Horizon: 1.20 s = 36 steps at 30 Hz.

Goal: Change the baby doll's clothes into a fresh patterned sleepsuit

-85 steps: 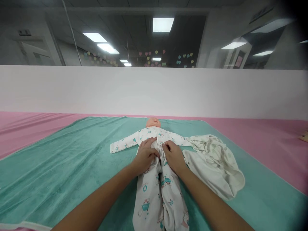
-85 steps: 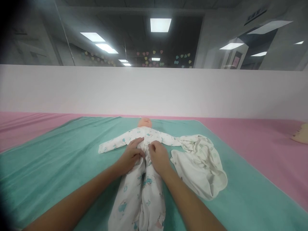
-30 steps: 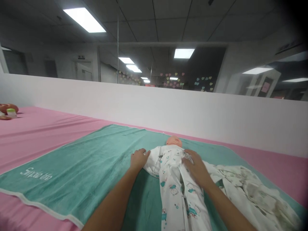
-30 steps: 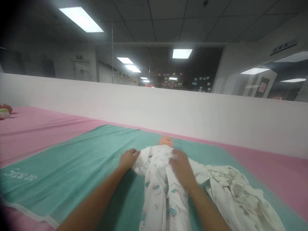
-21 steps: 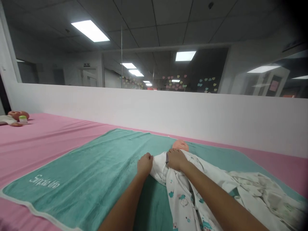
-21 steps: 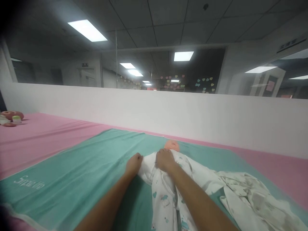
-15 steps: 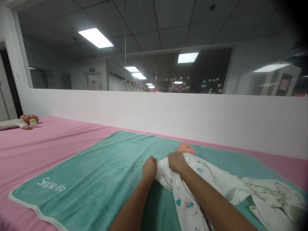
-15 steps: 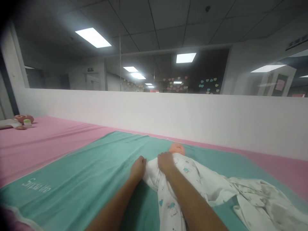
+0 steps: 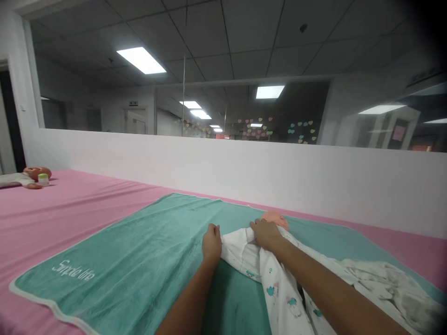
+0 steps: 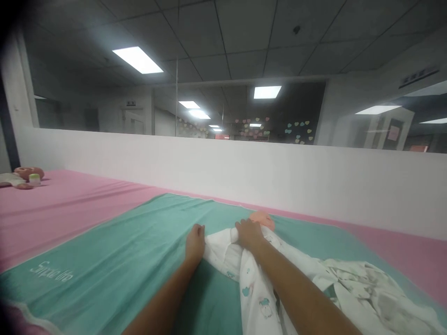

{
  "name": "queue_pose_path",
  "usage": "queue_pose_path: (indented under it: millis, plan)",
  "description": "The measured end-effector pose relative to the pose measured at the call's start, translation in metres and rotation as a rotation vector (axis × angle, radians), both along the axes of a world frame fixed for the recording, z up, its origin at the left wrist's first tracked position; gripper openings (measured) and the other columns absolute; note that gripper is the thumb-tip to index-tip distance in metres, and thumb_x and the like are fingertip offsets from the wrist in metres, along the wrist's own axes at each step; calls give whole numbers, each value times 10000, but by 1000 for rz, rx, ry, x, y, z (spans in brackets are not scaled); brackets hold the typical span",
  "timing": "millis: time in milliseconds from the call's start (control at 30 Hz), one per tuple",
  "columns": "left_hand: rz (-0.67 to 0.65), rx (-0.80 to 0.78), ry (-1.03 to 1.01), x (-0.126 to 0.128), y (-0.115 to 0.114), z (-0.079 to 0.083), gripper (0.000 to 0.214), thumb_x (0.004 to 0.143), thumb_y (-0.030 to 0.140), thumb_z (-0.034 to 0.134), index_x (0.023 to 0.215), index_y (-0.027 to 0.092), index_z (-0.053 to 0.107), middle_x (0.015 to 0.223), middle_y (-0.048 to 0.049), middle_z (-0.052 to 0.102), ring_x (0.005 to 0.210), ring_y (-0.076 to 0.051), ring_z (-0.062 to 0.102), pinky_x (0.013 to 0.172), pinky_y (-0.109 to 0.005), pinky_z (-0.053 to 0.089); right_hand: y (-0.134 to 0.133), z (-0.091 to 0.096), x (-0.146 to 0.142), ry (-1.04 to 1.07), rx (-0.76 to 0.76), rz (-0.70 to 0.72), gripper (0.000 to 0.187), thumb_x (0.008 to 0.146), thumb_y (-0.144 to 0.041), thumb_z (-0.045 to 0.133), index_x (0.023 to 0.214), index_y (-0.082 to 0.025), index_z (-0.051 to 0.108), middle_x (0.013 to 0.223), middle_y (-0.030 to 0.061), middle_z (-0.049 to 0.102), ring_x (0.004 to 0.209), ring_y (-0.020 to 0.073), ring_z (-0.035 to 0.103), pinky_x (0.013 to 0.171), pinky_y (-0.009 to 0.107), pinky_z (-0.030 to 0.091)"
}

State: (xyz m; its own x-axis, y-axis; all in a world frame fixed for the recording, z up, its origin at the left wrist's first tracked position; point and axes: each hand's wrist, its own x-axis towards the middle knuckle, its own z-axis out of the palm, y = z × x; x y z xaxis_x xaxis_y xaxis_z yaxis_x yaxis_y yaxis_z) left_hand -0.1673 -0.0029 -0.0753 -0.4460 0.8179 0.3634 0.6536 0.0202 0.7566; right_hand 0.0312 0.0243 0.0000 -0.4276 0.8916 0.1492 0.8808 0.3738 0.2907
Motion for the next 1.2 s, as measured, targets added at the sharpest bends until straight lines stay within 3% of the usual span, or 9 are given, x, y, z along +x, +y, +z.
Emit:
queue_pose_path:
  millis: [300,500,633,800,1000,1100,1200]
  plan:
    - [84,-80,-12,-5,-6,4,324,929,398,227,812,206,460,750,-45,611,697,-194,569,563,-261,315,-7,51,46,89,40,-150,346,752,-106,449,1084,-192,490,1069,120,543,1000,257,514,698,349,396]
    - [57,-118,-14,-4,-6,2,309,922,389,254,815,200,474,797,-57,626,739,-196,589,577,-259,344,-13,64,73,196,51,-214,236,752,-173,425,979,-197,485,987,90,557,842,218,560,596,306,381]
    - [16,-88,-67,-5,-1,-2,315,913,406,261,799,206,475,784,-45,623,726,-185,581,602,-256,372,-15,52,60,203,65,-205,265,770,-179,415,1027,-194,477,1036,105,547,932,242,532,651,331,385]
    - [-20,-25,-181,-10,8,-3,275,894,344,274,870,190,500,867,-38,624,783,-141,583,662,-220,420,-14,17,14,146,37,-118,334,748,-148,470,1079,-180,500,1075,130,545,1027,281,493,761,397,371]
    - [-88,-3,-240,-6,10,-4,249,864,301,295,889,193,518,698,4,595,632,-112,560,555,-193,414,-16,-18,-30,95,11,5,380,663,-149,578,1043,-145,559,1020,158,579,1016,343,490,834,500,327]
    - [-129,-12,-222,-4,10,-5,241,862,307,314,898,198,526,677,9,590,612,-114,559,540,-197,405,-26,-25,-38,108,7,69,390,663,-143,571,1053,-134,557,1028,162,586,1022,330,493,912,549,251]
    - [-150,-28,-185,-4,11,-5,243,859,308,318,909,195,528,698,0,596,643,-121,567,572,-204,407,-39,-22,-31,164,-35,186,386,708,-228,559,1093,-209,534,1107,88,585,1064,263,488,988,501,204]
